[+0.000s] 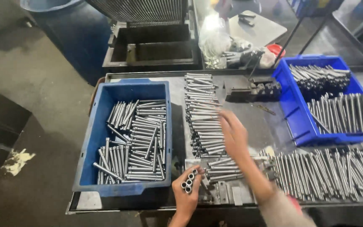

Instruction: The person is manually assembling metal rods into a circular multi-hole jig on a fabrication workbench.

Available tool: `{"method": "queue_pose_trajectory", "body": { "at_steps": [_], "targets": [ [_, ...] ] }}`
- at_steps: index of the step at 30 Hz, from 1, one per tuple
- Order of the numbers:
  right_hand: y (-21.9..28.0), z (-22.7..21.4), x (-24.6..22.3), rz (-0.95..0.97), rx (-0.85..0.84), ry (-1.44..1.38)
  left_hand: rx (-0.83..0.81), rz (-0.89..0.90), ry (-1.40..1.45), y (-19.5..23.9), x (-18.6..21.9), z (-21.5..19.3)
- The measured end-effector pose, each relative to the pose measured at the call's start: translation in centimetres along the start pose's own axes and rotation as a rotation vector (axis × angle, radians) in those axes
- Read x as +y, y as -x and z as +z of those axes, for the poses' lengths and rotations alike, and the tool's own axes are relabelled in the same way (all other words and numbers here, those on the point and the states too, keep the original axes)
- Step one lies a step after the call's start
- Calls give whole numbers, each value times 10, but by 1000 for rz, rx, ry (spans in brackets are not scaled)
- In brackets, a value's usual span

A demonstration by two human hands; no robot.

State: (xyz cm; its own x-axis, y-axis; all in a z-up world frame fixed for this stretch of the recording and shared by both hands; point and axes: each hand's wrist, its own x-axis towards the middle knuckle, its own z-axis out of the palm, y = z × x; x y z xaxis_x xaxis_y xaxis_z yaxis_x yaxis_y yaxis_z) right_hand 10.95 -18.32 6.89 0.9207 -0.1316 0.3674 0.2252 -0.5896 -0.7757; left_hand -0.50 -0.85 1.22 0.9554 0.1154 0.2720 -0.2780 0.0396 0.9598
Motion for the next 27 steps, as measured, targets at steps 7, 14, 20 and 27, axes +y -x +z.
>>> {"method": "queue_pose_trajectory", "body": {
  "at_steps": [7,14,20,27],
  "targets": [
    [170,33,0,34,-203,-19,-142,250,-63,-7,12,-8],
    [155,31,-8,59,-380,-108,-174,67,-10,-9,-1,-10],
    [202,29,-52,717,147,-223,-231,-85,97,-2,-8,-12],
    [282,95,33,1265,-165,-925,-220,-45,180,-10,-3,-9]
  ]
}}
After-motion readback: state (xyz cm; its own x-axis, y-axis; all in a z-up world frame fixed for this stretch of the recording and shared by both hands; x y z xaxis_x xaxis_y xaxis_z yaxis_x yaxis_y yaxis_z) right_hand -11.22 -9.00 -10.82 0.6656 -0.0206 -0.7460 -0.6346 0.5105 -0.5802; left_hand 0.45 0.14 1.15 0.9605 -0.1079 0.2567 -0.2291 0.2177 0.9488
